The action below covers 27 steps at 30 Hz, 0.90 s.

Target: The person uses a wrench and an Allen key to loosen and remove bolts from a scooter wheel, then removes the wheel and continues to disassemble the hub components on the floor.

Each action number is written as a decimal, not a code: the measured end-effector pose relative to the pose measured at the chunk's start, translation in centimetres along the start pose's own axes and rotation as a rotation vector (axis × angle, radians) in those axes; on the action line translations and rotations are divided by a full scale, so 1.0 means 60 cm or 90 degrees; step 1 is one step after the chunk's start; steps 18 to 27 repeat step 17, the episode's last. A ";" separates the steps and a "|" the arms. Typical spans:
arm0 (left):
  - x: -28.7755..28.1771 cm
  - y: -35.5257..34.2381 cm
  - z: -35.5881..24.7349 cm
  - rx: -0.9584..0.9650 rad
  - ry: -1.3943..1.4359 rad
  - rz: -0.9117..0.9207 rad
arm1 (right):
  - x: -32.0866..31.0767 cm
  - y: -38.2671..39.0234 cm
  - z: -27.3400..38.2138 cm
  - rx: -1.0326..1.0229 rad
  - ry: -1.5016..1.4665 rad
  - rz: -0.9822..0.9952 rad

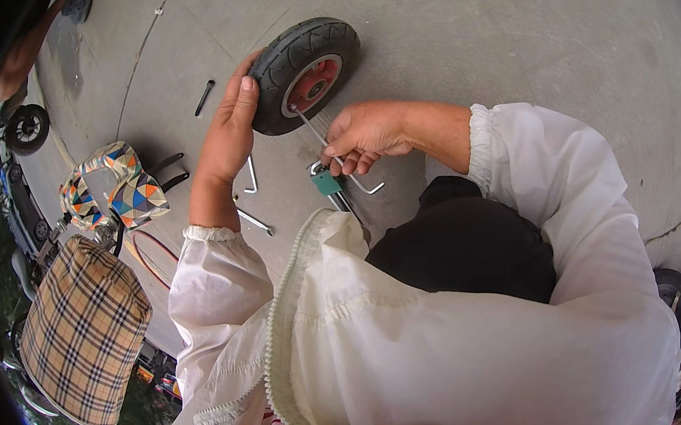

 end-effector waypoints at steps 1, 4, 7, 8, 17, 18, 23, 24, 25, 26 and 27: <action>0.001 0.000 0.000 0.001 -0.003 -0.001 | -0.006 -0.003 0.001 -0.006 0.038 -0.022; 0.000 0.002 0.001 -0.012 -0.010 -0.008 | -0.006 0.003 0.007 0.008 0.134 -0.102; -0.002 0.005 0.003 -0.032 -0.009 -0.003 | 0.008 0.011 0.009 0.040 0.133 -0.109; -0.002 0.005 0.003 -0.030 -0.013 -0.004 | 0.010 0.012 0.007 0.051 0.117 -0.099; -0.004 0.011 0.006 -0.005 -0.018 -0.015 | -0.009 -0.005 0.003 0.017 0.155 -0.072; -0.004 0.011 0.006 -0.005 -0.018 -0.015 | -0.009 -0.005 0.003 0.017 0.155 -0.072; -0.004 0.011 0.006 -0.005 -0.018 -0.015 | -0.009 -0.005 0.003 0.017 0.155 -0.072; -0.004 0.011 0.006 -0.005 -0.018 -0.015 | -0.009 -0.005 0.003 0.017 0.155 -0.072; -0.004 0.011 0.006 -0.005 -0.018 -0.015 | -0.009 -0.005 0.003 0.017 0.155 -0.072; -0.004 0.011 0.006 -0.005 -0.018 -0.015 | -0.009 -0.005 0.003 0.017 0.155 -0.072; -0.004 0.011 0.006 -0.005 -0.018 -0.015 | -0.009 -0.005 0.003 0.017 0.155 -0.072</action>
Point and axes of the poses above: each hand's wrist, its own y-axis away from the middle knuckle, its own x-axis out of the palm, z = x × y, the point moved 5 cm from there along -y, towards the middle knuckle, and after that the axes turned 12 degrees about x, right-handed, at the moved point
